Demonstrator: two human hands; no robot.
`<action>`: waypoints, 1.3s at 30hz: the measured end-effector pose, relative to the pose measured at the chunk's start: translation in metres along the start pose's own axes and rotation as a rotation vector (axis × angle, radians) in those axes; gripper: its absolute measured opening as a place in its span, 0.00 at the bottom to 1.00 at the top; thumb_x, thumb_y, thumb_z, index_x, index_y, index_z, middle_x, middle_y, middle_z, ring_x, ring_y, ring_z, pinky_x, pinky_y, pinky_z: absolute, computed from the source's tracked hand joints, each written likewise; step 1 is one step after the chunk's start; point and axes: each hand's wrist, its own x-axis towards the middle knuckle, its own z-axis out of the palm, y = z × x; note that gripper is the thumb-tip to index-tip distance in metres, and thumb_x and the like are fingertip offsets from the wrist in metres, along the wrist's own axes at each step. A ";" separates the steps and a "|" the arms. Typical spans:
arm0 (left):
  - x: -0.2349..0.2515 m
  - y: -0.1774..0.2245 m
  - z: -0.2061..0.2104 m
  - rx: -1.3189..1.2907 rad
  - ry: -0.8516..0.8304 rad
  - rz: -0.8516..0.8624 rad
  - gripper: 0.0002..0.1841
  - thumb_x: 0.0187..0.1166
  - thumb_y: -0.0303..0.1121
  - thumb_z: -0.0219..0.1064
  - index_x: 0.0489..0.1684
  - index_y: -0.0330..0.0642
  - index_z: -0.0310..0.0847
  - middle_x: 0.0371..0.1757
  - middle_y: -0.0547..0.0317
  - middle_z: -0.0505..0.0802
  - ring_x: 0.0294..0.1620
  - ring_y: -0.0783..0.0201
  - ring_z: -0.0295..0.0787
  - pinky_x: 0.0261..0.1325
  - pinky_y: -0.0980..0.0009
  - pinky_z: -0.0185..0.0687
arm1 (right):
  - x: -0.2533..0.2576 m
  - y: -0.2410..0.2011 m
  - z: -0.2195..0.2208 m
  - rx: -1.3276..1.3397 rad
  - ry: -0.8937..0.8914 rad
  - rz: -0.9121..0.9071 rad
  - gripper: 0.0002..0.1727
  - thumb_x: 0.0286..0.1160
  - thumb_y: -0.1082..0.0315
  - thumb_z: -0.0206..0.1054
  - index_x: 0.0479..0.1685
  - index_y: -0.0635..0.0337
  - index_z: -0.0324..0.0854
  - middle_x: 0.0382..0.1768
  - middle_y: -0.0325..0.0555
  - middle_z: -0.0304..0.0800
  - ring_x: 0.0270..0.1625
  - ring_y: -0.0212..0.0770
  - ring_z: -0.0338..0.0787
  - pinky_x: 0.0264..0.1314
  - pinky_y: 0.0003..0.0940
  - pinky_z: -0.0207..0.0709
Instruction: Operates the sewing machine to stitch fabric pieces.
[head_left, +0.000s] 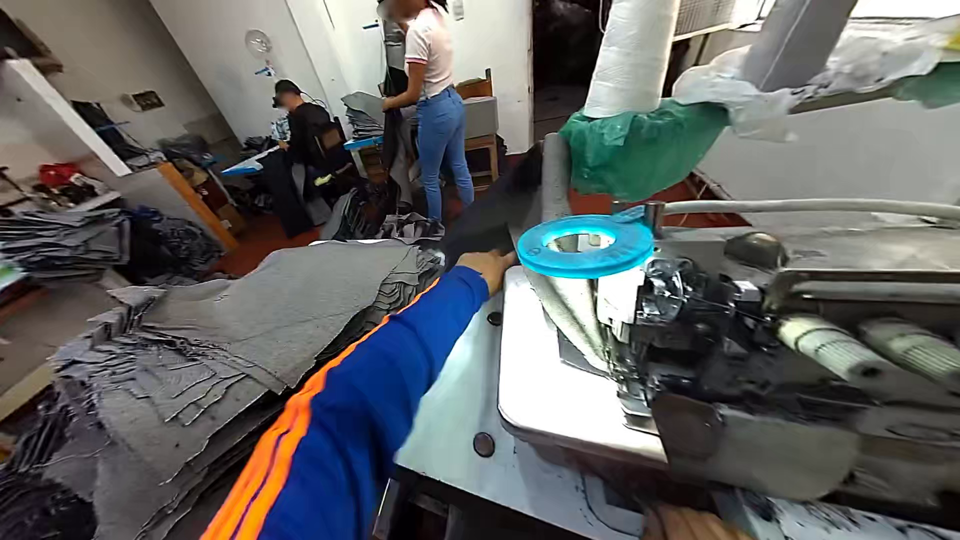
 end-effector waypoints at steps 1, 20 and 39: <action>-0.018 -0.006 -0.004 0.084 -0.019 -0.040 0.27 0.84 0.38 0.66 0.82 0.45 0.73 0.73 0.32 0.84 0.73 0.31 0.81 0.70 0.29 0.73 | 0.000 0.000 0.000 0.002 0.000 0.005 0.24 0.84 0.63 0.51 0.18 0.63 0.83 0.16 0.50 0.85 0.23 0.50 0.88 0.29 0.41 0.78; -0.233 -0.148 -0.116 0.115 0.198 -0.460 0.22 0.88 0.41 0.60 0.32 0.30 0.89 0.36 0.34 0.92 0.45 0.36 0.90 0.52 0.32 0.78 | -0.032 0.022 -0.038 0.572 -0.215 0.178 0.12 0.73 0.72 0.65 0.41 0.71 0.92 0.54 0.71 0.92 0.63 0.78 0.85 0.75 0.67 0.69; -0.179 0.058 0.000 -0.211 -0.074 0.532 0.26 0.85 0.19 0.56 0.83 0.40 0.74 0.79 0.45 0.83 0.81 0.51 0.78 0.84 0.54 0.68 | 0.073 -0.111 -0.054 1.572 -0.553 1.185 0.20 0.89 0.68 0.57 0.69 0.76 0.73 0.56 0.61 0.88 0.50 0.43 0.93 0.50 0.38 0.89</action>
